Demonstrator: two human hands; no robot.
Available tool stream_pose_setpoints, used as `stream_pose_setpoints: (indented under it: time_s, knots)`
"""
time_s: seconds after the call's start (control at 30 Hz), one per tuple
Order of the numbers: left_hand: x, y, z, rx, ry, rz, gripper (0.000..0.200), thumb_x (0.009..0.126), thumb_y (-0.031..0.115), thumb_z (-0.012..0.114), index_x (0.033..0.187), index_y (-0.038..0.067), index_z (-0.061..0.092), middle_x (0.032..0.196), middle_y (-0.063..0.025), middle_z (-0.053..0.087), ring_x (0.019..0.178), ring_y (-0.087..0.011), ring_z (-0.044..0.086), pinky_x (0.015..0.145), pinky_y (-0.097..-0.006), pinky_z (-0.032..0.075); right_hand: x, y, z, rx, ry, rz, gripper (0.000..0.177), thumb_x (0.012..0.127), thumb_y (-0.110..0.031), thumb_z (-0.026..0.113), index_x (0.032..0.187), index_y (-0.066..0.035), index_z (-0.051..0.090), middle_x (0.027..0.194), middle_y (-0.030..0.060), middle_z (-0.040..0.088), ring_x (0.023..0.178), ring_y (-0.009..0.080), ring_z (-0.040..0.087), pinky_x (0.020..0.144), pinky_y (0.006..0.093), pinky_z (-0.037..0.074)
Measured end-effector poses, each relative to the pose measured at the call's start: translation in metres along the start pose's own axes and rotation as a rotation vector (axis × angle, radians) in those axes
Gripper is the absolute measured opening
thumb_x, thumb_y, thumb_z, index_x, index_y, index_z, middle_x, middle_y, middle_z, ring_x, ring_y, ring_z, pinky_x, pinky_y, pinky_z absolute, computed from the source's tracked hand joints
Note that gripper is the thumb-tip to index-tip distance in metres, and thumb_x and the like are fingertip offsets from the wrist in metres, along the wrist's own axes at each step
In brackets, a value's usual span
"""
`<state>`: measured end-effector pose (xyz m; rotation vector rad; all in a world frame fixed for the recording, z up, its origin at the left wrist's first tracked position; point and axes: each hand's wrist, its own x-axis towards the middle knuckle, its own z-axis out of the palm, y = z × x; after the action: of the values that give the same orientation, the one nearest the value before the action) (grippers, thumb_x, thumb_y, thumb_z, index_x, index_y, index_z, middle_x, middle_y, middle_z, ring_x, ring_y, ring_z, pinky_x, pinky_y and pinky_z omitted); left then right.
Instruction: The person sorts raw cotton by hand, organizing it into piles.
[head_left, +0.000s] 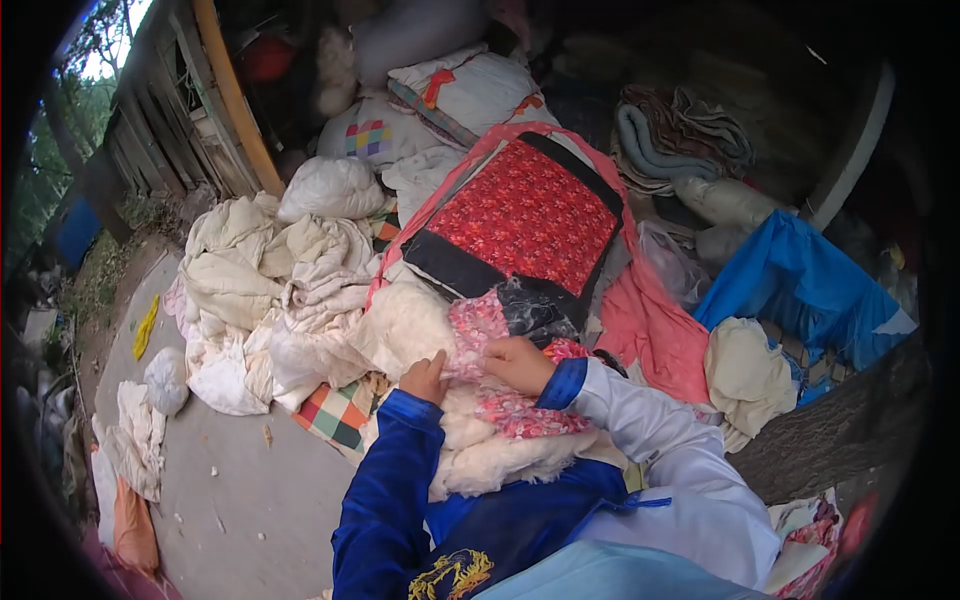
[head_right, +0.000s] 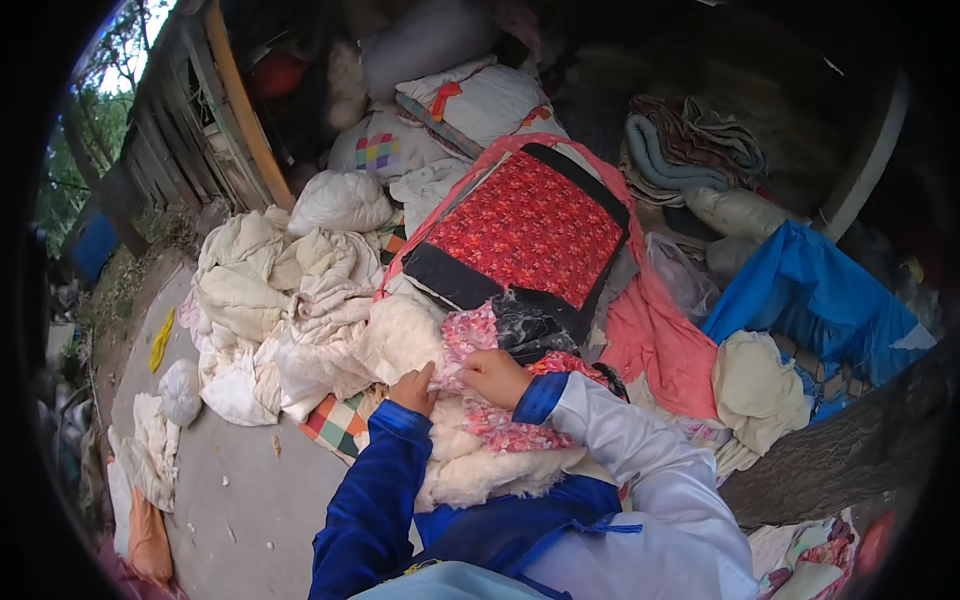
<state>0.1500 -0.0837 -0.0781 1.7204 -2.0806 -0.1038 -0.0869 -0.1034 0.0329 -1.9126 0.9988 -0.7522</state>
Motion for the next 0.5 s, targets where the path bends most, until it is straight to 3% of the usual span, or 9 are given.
stream_pose_setpoints:
  time_s: [0.03, 0.1, 0.17, 0.23, 0.33, 0.37, 0.43, 0.5]
  knots:
    - [-0.002, -0.010, -0.007, 0.043, -0.005, 0.005, 0.053, 0.075, 0.016, 0.071, 0.126, 0.013, 0.056, 0.093, -0.0147, 0.064, 0.085, -0.0365, 0.063, 0.073, -0.0459, 0.051, -0.009, 0.000, -0.021, 0.035, 0.009, 0.024, 0.022, 0.087, -0.020, 0.065, 0.077, 0.000, 0.065, 0.066, 0.0122, 0.061, 0.060, 0.0155, 0.057, 0.058, 0.0330, 0.046]
    - [-0.005, -0.070, 0.008, -0.050, 0.180, -0.116, 0.046, 0.076, 0.016, 0.069, 0.121, 0.013, 0.059, 0.092, -0.0154, 0.066, 0.086, -0.0339, 0.064, 0.071, -0.0458, 0.051, -0.029, -0.010, -0.076, 0.090, 0.032, 0.083, 0.022, 0.088, -0.019, 0.065, 0.078, 0.000, 0.066, 0.065, 0.0087, 0.061, 0.062, 0.0119, 0.056, 0.058, 0.0312, 0.045]
    - [-0.001, -0.088, -0.003, 0.023, 0.190, -0.046, 0.041, 0.080, 0.019, 0.067, 0.120, 0.011, 0.060, 0.096, -0.0190, 0.068, 0.089, -0.0370, 0.065, 0.076, -0.0468, 0.052, -0.051, -0.010, -0.115, 0.024, 0.110, 0.069, 0.022, 0.089, -0.020, 0.065, 0.079, 0.000, 0.066, 0.065, 0.0028, 0.060, 0.064, 0.0078, 0.055, 0.058, 0.0287, 0.045]
    - [-0.001, -0.117, 0.004, 0.066, 0.232, -0.182, 0.039, 0.085, 0.027, 0.063, 0.120, 0.008, 0.060, 0.099, -0.0224, 0.067, 0.090, -0.0399, 0.064, 0.080, -0.0479, 0.051, -0.069, -0.013, -0.163, 0.184, 0.325, 0.113, 0.021, 0.090, -0.019, 0.066, 0.081, 0.000, 0.066, 0.067, -0.0004, 0.059, 0.065, 0.0076, 0.054, 0.058, 0.0272, 0.044]
    - [-0.031, -0.181, -0.022, 0.171, -0.023, -0.625, 0.040, 0.088, 0.033, 0.059, 0.117, 0.007, 0.061, 0.102, -0.0249, 0.066, 0.091, -0.0421, 0.063, 0.081, -0.0492, 0.050, -0.126, 0.024, -0.234, 0.167, 0.582, 0.240, 0.018, 0.092, -0.017, 0.064, 0.081, -0.003, 0.065, 0.069, -0.0047, 0.058, 0.065, 0.0037, 0.051, 0.057, 0.0231, 0.041]
    - [-0.051, -0.198, -0.012, 0.124, 0.068, -0.500, 0.041, 0.089, 0.038, 0.056, 0.115, 0.006, 0.061, 0.102, -0.0253, 0.066, 0.092, -0.0429, 0.063, 0.080, -0.0496, 0.050, -0.144, 0.030, -0.231, 0.256, 0.575, 0.341, 0.018, 0.093, -0.017, 0.063, 0.080, -0.004, 0.064, 0.068, -0.0059, 0.056, 0.066, 0.0029, 0.051, 0.059, 0.0220, 0.041]
    - [-0.060, -0.142, -0.036, 0.139, -0.092, -0.568, 0.040, 0.088, 0.037, 0.058, 0.114, 0.008, 0.061, 0.095, -0.0238, 0.066, 0.095, -0.0425, 0.062, 0.082, -0.0503, 0.049, -0.174, 0.064, -0.212, 0.313, 0.439, 0.377, 0.013, 0.094, -0.014, 0.062, 0.086, -0.004, 0.063, 0.074, -0.0051, 0.058, 0.069, 0.0030, 0.052, 0.063, 0.0204, 0.042]
    - [-0.062, -0.103, -0.048, 0.189, -0.143, -0.613, 0.042, 0.085, 0.033, 0.060, 0.119, 0.009, 0.059, 0.109, -0.0247, 0.061, 0.103, -0.0414, 0.059, 0.088, -0.0488, 0.048, -0.188, 0.075, -0.159, 0.403, 0.323, 0.445, 0.011, 0.094, -0.013, 0.061, 0.089, -0.003, 0.062, 0.079, -0.0044, 0.059, 0.070, 0.0033, 0.053, 0.065, 0.0193, 0.042]
